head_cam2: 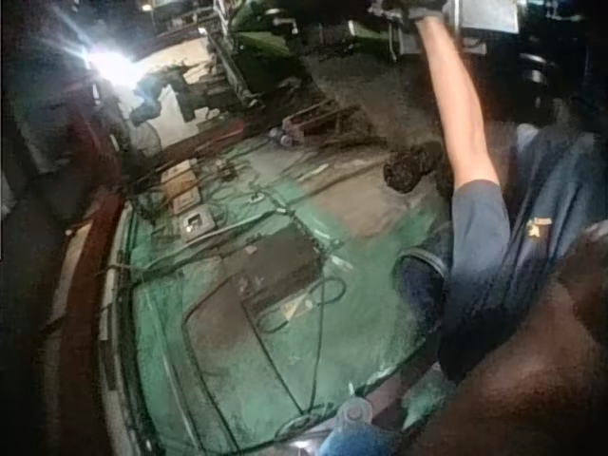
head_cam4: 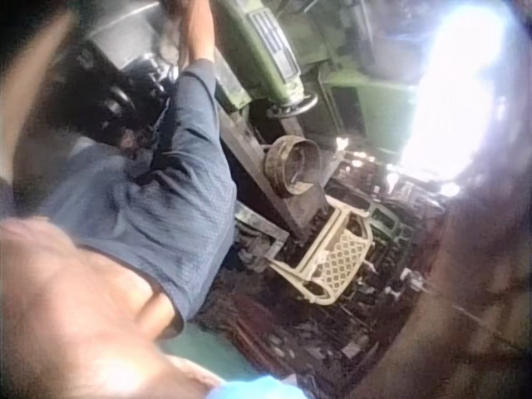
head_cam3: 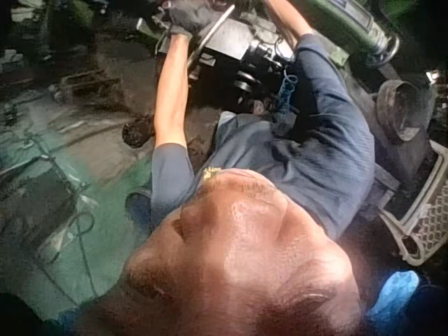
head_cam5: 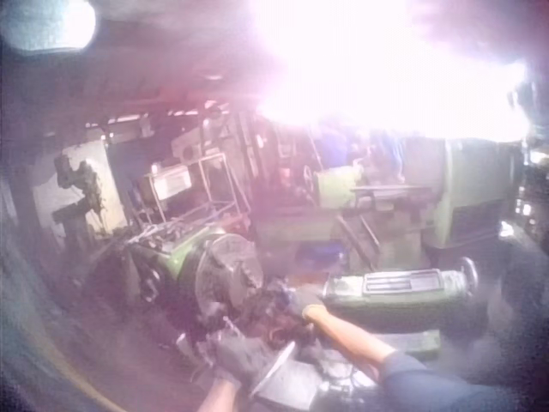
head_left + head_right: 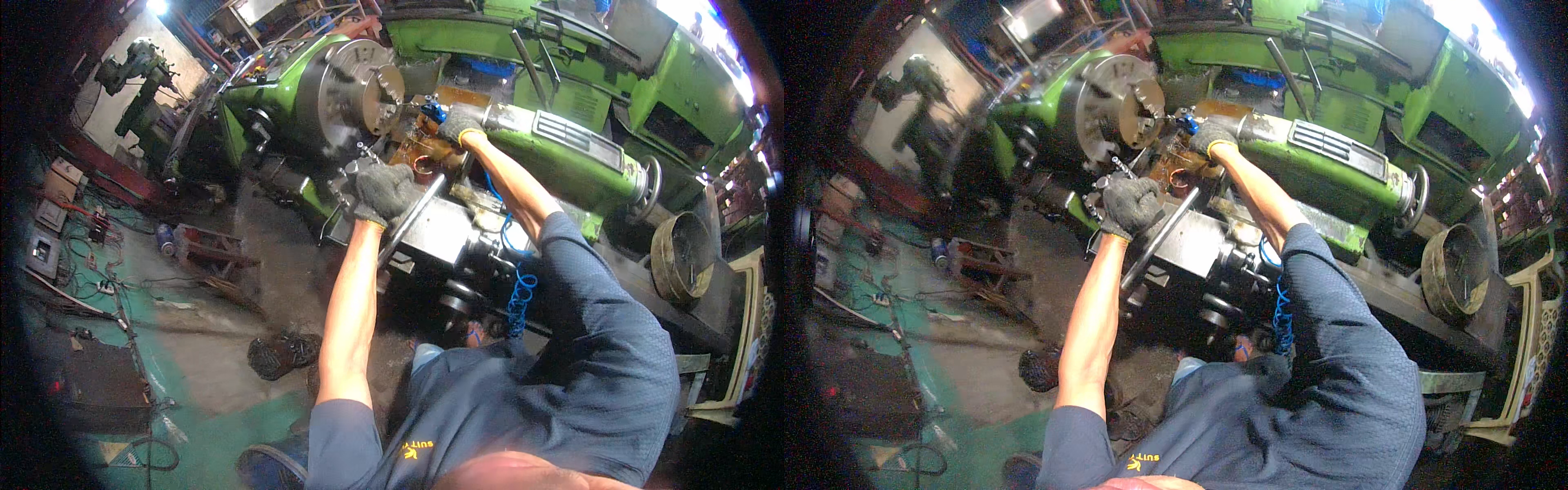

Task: The person operates a green metal lathe in a workshop, using gloved hands to manipulate the tool post and cross-slide levers. The operator adjusts the cutting tool position against a rotating metal workpiece, with metal shavings and coolant visible on the machine bed.

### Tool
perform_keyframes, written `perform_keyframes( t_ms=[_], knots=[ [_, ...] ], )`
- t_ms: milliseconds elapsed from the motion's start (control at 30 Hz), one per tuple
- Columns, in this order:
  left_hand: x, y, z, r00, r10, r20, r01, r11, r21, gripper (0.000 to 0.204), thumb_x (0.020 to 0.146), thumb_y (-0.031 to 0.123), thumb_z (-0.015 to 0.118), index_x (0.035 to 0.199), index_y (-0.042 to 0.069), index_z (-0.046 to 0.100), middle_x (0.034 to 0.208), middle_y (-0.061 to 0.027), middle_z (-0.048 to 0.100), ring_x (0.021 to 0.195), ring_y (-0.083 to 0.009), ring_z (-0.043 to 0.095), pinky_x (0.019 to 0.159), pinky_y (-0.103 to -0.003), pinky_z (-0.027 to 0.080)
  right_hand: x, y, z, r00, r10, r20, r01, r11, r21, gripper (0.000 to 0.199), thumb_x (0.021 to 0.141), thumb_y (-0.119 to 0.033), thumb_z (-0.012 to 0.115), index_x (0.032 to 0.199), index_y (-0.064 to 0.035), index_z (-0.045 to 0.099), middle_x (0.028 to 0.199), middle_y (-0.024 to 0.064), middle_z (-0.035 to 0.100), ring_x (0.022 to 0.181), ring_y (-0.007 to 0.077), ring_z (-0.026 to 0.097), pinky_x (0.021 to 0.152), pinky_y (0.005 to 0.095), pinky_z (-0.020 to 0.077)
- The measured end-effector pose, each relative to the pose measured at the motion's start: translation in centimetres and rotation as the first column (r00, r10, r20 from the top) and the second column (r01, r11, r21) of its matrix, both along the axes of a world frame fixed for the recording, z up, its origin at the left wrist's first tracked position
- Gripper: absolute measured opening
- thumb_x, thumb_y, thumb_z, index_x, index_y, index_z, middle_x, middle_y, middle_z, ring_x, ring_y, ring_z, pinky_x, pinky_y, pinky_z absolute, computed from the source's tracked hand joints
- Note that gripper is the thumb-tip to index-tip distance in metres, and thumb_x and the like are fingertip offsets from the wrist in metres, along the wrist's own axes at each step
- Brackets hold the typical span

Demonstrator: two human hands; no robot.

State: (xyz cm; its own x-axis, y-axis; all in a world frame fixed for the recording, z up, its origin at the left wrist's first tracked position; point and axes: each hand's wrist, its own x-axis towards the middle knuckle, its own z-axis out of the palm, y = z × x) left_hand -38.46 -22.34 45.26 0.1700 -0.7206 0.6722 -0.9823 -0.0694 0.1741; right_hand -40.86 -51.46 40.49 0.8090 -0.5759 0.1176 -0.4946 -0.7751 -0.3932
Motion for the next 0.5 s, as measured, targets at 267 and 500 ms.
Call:
perform_keyframes(
  t_ms=[267,500],
  knots=[
    [-0.4,1.6,0.8,0.991,0.039,-0.127,-0.035,0.999,0.032,0.013,0.071,0.028,0.068,0.074,0.017,0.074,0.067,-0.0105,0.068,0.06,-0.0326,0.064,0.062,-0.044,0.051,-21.7,7.8,3.8,0.978,-0.191,0.082,0.165,0.953,0.253,0.037,0.086,-0.028,0.064,0.115,-0.005,0.065,0.106,0.0288,0.071,0.105,0.0475,0.067,0.091,0.0549,0.0531],
    [0.1,0.5,0.0,0.966,-0.051,-0.252,0.06,0.998,0.025,0.015,0.077,0.016,0.063,0.081,0.009,0.076,0.076,-0.0119,0.072,0.069,-0.0268,0.07,0.067,-0.038,0.055,-52.1,15.0,-11.8,0.572,-0.783,0.245,0.607,0.605,0.516,0.044,0.086,-0.031,0.081,0.115,-0.002,0.068,0.093,0.0151,0.074,0.078,0.0239,0.073,0.072,0.0391,0.057]
  ],
)
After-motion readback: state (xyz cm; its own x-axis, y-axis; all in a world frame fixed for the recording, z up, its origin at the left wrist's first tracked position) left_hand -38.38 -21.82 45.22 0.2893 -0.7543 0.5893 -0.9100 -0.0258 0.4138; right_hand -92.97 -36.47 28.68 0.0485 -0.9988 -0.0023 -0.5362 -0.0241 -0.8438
